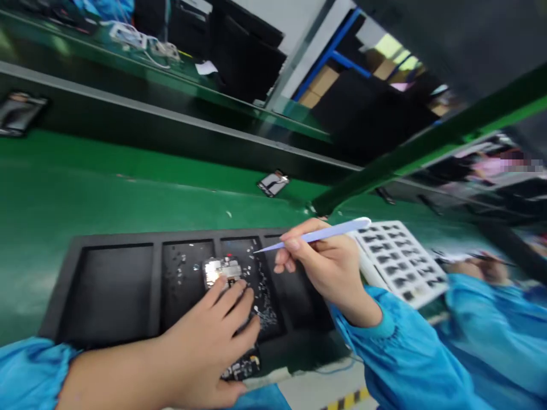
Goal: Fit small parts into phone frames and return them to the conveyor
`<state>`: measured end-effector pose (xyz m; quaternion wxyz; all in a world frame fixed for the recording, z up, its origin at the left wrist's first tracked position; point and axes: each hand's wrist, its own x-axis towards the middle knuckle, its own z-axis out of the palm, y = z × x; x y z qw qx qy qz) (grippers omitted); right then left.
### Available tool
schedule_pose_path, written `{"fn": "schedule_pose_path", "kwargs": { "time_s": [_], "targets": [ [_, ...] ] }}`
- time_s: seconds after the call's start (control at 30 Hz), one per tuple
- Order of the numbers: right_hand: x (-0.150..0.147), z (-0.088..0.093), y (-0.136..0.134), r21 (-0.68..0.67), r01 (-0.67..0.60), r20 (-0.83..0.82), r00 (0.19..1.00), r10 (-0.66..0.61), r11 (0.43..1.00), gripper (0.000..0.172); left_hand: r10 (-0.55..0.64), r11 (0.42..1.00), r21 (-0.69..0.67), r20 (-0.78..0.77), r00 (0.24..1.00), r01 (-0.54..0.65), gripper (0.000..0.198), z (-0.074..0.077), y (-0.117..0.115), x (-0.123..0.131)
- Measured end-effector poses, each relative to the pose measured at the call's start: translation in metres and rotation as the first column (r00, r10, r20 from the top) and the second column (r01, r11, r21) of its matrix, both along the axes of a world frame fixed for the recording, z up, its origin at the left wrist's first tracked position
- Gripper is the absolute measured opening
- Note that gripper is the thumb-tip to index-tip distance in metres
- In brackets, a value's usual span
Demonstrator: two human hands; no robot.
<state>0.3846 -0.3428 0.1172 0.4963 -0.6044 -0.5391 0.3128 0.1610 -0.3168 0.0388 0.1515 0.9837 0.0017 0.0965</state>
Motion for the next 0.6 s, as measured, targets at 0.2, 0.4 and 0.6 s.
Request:
{"fn": "schedule_pose_path", "kwargs": {
  "time_s": [0.2, 0.4, 0.6],
  "targets": [
    [-0.021, -0.050, 0.068, -0.047, -0.254, -0.109, 0.963, 0.248, 0.966, 0.035, 0.005, 0.997, 0.083, 0.036, 0.999, -0.008, 0.073, 0.000, 0.000, -0.002],
    [-0.014, -0.089, 0.080, -0.084, -0.163, -0.141, 0.979, 0.150, 0.983, 0.034, 0.009, 0.987, 0.160, 0.078, 0.997, -0.022, 0.045, 0.003, 0.004, -0.003],
    [-0.011, -0.090, 0.092, -0.109, -0.130, -0.298, 0.950, 0.092, 0.986, 0.035, 0.034, 0.949, 0.309, 0.084, 0.996, -0.059, 0.042, 0.010, 0.014, 0.004]
  ]
}}
